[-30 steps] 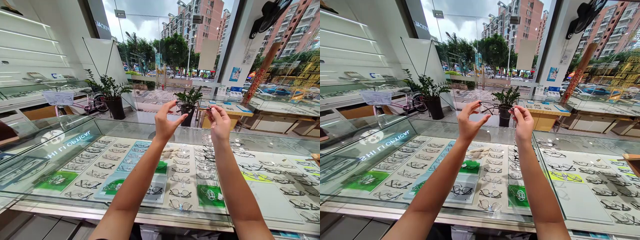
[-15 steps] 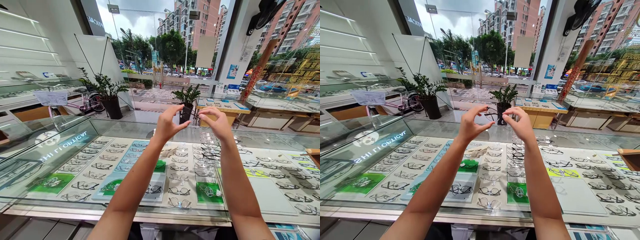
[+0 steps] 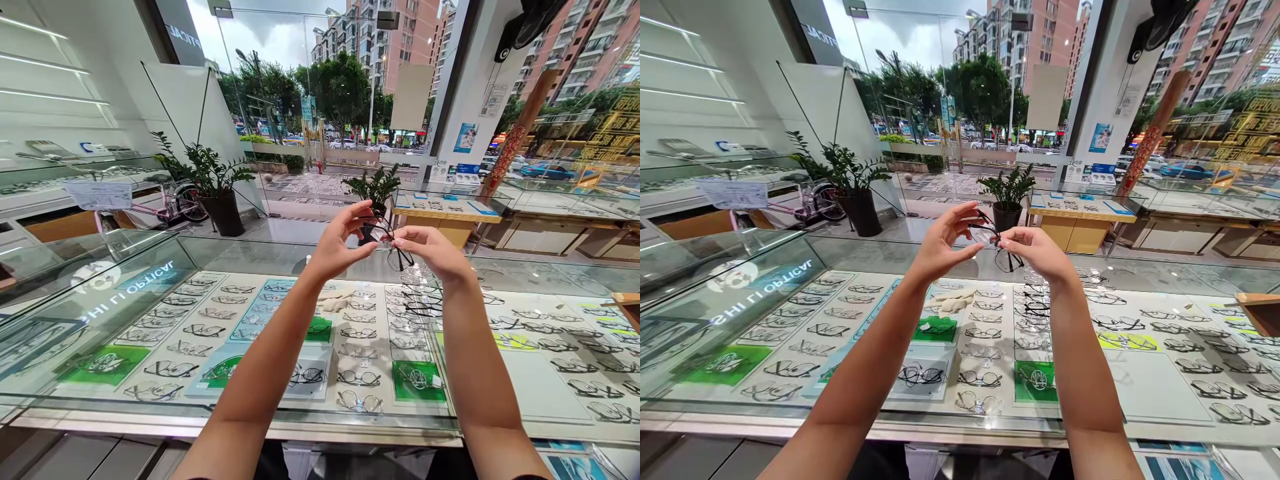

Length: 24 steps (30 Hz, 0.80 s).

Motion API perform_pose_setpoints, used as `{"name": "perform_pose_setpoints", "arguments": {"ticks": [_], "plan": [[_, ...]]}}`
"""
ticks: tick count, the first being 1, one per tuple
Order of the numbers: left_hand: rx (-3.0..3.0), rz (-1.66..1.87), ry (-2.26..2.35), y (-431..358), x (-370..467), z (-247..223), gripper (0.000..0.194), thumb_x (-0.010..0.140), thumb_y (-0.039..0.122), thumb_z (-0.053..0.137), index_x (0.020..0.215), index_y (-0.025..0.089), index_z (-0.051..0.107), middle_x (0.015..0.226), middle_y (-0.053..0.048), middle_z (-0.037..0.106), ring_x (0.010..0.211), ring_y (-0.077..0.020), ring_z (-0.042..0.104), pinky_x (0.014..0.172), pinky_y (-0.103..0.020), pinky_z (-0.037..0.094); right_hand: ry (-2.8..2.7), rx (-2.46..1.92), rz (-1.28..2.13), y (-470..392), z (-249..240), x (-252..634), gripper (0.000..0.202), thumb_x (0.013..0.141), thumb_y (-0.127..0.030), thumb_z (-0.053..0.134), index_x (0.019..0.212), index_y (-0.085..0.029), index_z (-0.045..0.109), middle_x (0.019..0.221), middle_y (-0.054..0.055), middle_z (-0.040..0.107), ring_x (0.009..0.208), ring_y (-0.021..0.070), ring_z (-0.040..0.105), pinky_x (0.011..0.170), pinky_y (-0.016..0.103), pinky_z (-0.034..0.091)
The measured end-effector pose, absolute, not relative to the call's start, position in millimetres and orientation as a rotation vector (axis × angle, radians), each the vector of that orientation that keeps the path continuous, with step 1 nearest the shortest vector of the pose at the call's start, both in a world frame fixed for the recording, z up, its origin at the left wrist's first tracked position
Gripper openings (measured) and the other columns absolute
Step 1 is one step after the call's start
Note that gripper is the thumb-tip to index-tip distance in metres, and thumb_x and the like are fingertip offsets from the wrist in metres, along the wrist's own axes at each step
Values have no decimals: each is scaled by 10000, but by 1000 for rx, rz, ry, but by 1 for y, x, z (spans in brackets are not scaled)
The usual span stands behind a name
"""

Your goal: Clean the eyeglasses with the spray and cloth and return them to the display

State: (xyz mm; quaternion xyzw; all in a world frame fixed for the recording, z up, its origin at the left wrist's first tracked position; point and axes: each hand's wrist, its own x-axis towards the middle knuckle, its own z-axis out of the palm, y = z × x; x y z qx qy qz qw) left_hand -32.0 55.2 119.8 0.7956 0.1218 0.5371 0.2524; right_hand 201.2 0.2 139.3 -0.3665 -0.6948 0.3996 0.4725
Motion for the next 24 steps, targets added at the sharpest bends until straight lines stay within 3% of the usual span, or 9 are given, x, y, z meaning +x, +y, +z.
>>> {"name": "perform_pose_setpoints", "arguments": {"ticks": [5, 8, 10, 12, 15, 20, 24], "plan": [[1986, 1594, 451, 52, -26, 122, 661, 822, 337, 818, 1418, 276, 539, 1401, -131, 644, 1233, -243, 665, 925, -335, 565, -1627, -892, 913, 6, 134, 200, 375, 744, -551, 865, 889, -213, 790, 997, 79, 798, 955, 222, 688, 932, 380, 507], [1757, 1828, 697, 46, -14, 119, 342, 822, 312, 791, 1126, 219, 664, 1019, -54, 701, 920, -157, 669, 760, -262, 513, -1528, -911, 813, 12, 124, 205, 353, 736, -524, 866, 875, -209, 786, 983, 81, 803, 938, 223, 699, 917, 379, 522], [1685, 1754, 770, 41, -1, 113, 200, 822, 338, 780, 924, 189, 692, 711, 19, 562, 661, -107, 527, 610, -233, 401, -1451, -931, 721, 12, 113, 208, 323, 768, -507, 831, 881, -209, 777, 983, 81, 803, 937, 228, 706, 921, 389, 529], [1681, 1490, 749, 34, 16, 103, 245, 813, 407, 784, 833, 171, 722, 580, 55, 414, 548, -84, 360, 535, -239, 277, -1434, -993, 586, 7, 99, 212, 276, 820, -478, 776, 873, -208, 760, 989, 84, 798, 950, 237, 714, 936, 401, 527], [1614, 1168, 731, 25, 43, 83, 364, 777, 504, 800, 860, 150, 781, 558, 54, 417, 526, -72, 276, 518, -251, 197, -1474, -1148, 251, -9, 75, 214, 197, 903, -401, 678, 857, -219, 739, 1070, 92, 787, 1052, 264, 707, 994, 428, 500], [1408, 983, 805, 18, 72, 55, 435, 701, 543, 825, 876, 145, 790, 549, 61, 427, 517, -70, 290, 513, -242, 241, -1485, -1256, -66, -32, 45, 215, 179, 971, -291, 566, 936, -218, 726, 1105, 115, 765, 1114, 289, 677, 1020, 459, 486], [1331, 978, 846, 20, 79, 44, 364, 693, 485, 811, 828, 152, 751, 533, 79, 377, 520, -71, 288, 520, -230, 266, -1512, -1308, -99, -34, 33, 215, 175, 962, -254, 558, 1005, -217, 724, 1145, 115, 760, 1133, 295, 669, 1038, 466, 483]]}}
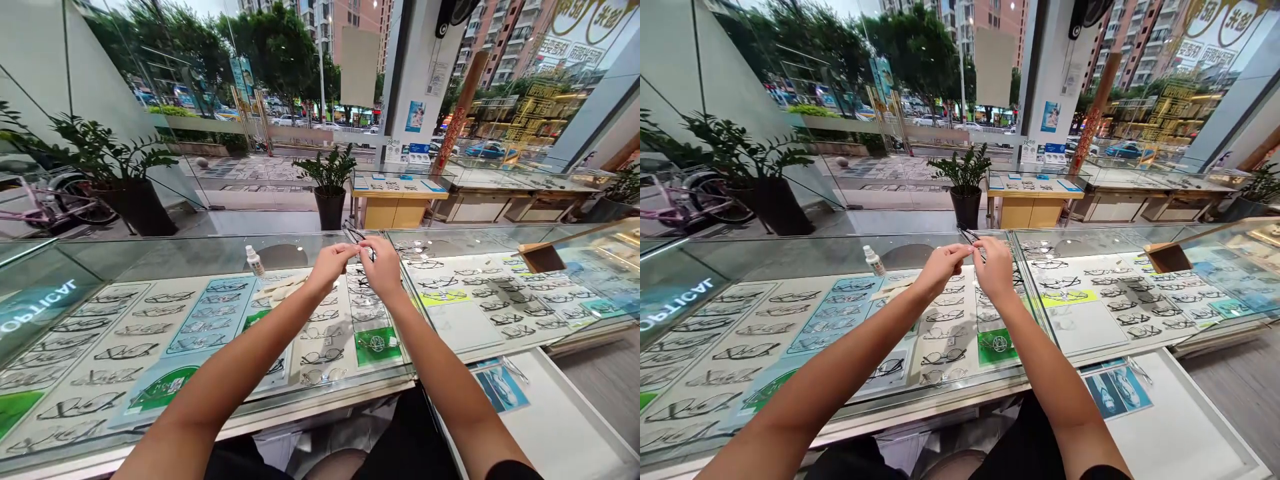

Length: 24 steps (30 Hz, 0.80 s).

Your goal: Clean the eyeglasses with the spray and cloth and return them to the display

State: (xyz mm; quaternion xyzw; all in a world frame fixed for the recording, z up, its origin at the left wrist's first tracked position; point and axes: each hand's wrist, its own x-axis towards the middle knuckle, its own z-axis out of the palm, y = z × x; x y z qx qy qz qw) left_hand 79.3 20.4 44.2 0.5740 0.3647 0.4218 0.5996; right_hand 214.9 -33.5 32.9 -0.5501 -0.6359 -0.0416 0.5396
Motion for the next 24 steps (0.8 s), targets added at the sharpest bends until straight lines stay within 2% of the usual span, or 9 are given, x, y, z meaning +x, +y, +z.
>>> {"name": "perform_pose_setpoints", "arguments": {"ticks": [3, 7, 10, 12, 14, 16, 18, 21, 24], "plan": [[1335, 1017, 912, 25, 80, 38, 287, 720, 428, 759, 809, 158, 722, 540, 77, 393, 518, -75, 289, 519, -233, 265, -1513, -1283, -64, -32, 28, 213, 161, 946, -269, 586, 1020, -225, 722, 1165, 106, 760, 1152, 291, 670, 1052, 457, 477], [1427, 1096, 950, 33, 82, 28, 243, 736, 386, 711, 804, 153, 693, 629, 42, 521, 543, -78, 342, 531, -236, 275, -1511, -1216, 12, -29, 21, 212, 120, 936, -303, 615, 976, -240, 709, 1127, 86, 762, 1175, 280, 665, 1083, 453, 442], [1508, 1107, 970, 41, 84, 19, 258, 770, 413, 690, 813, 158, 679, 593, 58, 469, 527, -80, 298, 527, -238, 229, -1438, -1159, 93, -22, 12, 217, 137, 941, -346, 609, 917, -235, 687, 1106, 78, 741, 1141, 257, 654, 1007, 404, 465], [1566, 1110, 995, 47, 83, 16, 261, 791, 427, 678, 804, 166, 669, 553, 74, 401, 515, -85, 271, 529, -241, 212, -1316, -1159, 124, -15, 5, 223, 205, 949, -386, 592, 827, -229, 641, 996, 56, 705, 990, 221, 641, 861, 343, 477], [1671, 1085, 1006, 51, 78, 19, 244, 803, 415, 674, 783, 172, 667, 540, 72, 386, 515, -95, 299, 538, -245, 230, -1175, -1209, 152, -8, -3, 231, 324, 953, -413, 569, 688, -235, 515, 753, -7, 566, 730, 170, 529, 687, 299, 408], [1842, 1011, 999, 51, 70, 32, 199, 802, 368, 684, 748, 177, 678, 547, 53, 423, 533, -108, 357, 552, -249, 257, -1119, -1298, 208, -2, -11, 237, 440, 942, -416, 556, 601, -250, 332, 597, -59, 333, 584, 136, 335, 598, 298, 296], [1972, 1012, 1034, 49, 63, 56, 159, 797, 304, 703, 696, 186, 669, 557, 38, 459, 538, -113, 374, 552, -255, 251, -1199, -1376, 293, 4, -18, 241, 502, 932, -416, 545, 567, -252, 241, 560, -66, 215, 555, 124, 239, 580, 315, 216], [2211, 951, 1116, 44, 65, 106, 195, 754, 152, 750, 603, 185, 632, 513, 30, 447, 515, -112, 338, 541, -279, 203, -1332, -1420, 429, 8, -24, 240, 524, 925, -426, 538, 536, -249, 235, 542, -60, 208, 546, 118, 235, 580, 321, 191], [2454, 827, 1082, 45, 89, 152, 252, 696, 74, 795, 556, 178, 613, 511, 18, 472, 518, -114, 344, 557, -287, 209, -1393, -1426, 540, 7, -24, 227, 533, 947, -520, 522, 530, -243, 338, 516, -54, 302, 539, 122, 286, 573, 311, 216]]}}
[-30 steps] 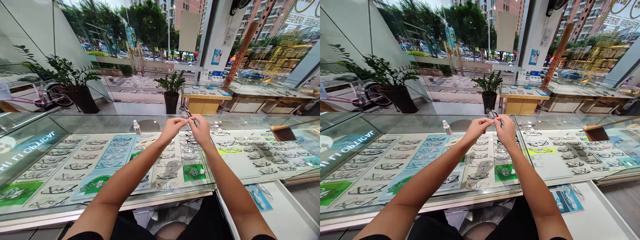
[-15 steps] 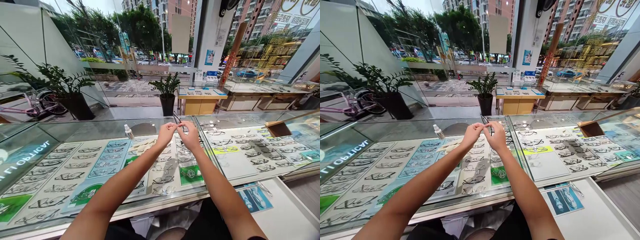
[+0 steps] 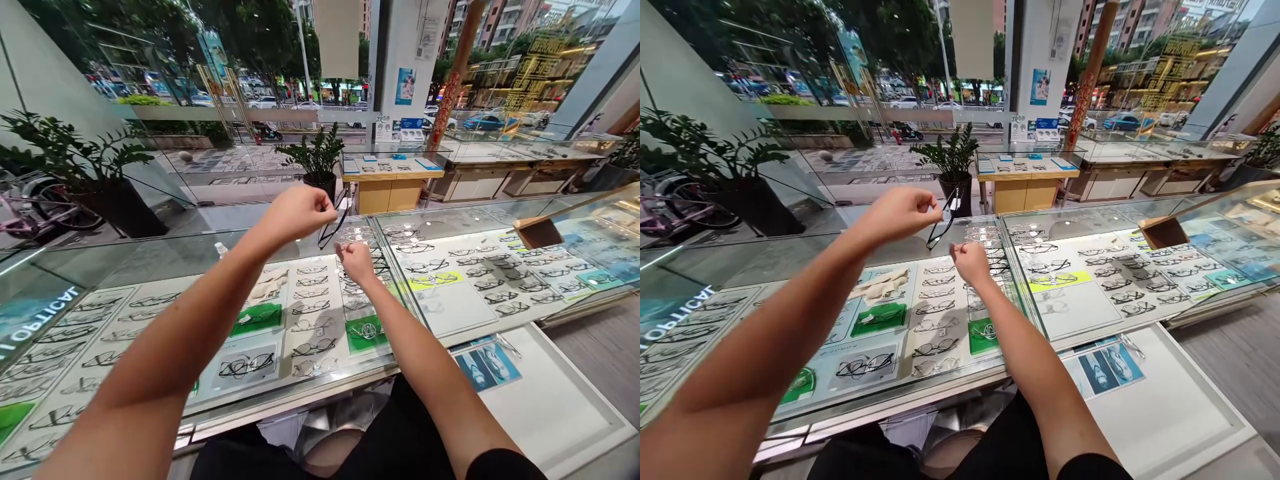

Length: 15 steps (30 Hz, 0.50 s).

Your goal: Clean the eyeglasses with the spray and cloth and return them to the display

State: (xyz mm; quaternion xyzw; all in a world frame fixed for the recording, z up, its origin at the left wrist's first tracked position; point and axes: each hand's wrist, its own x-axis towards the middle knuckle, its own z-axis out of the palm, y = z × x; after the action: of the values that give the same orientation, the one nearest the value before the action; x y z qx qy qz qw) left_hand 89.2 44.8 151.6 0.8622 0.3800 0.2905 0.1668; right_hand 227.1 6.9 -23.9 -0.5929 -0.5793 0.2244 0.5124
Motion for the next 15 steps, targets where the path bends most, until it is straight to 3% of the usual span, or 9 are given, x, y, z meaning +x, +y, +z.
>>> {"name": "perform_pose_setpoints", "arguments": {"ticks": [4, 8, 11, 13, 15], "plan": [[2580, 657, 838, 54, 153, 171, 218, 636, 106, 855, 576, 164, 654, 523, -4, 480, 621, -171, 513, 627, -269, 327, -1748, -1320, 673, -6, -22, 195, 542, 960, -564, 533, 549, -220, 458, 529, -34, 411, 612, 145, 406, 645, 294, 289], [2713, 374, 732, 47, 227, 154, 180, 643, 197, 877, 648, 157, 703, 588, -45, 556, 805, -258, 644, 735, -314, 440, -2066, -1183, 767, -17, -28, 168, 560, 1028, -462, 441, 527, -215, 396, 535, -12, 443, 664, 163, 451, 746, 299, 357], [2953, 61, 748, 32, 273, 132, 191, 726, 313, 832, 806, 153, 765, 744, -99, 687, 922, -299, 692, 820, -361, 501, -2094, -1215, 801, -16, -36, 161, 312, 987, -349, 504, 703, -224, 542, 813, 38, 668, 851, 227, 569, 784, 328, 415], [3061, -81, 710, 26, 297, 117, 274, 775, 345, 794, 956, 138, 793, 885, -153, 749, 992, -326, 710, 854, -380, 528, -2068, -1172, 842, -13, -41, 160, 32, 918, -253, 576, 913, -237, 604, 1100, 57, 706, 1047, 279, 587, 884, 370, 454], [3127, -153, 661, 26, 317, 100, 348, 798, 351, 783, 1072, 136, 794, 1009, -184, 773, 1052, -334, 716, 892, -378, 540, -1942, -1117, 1027, -10, -44, 159, 204, 883, -228, 618, 1082, -270, 610, 1247, 43, 666, 1183, 297, 564, 1011, 403, 450]]}}
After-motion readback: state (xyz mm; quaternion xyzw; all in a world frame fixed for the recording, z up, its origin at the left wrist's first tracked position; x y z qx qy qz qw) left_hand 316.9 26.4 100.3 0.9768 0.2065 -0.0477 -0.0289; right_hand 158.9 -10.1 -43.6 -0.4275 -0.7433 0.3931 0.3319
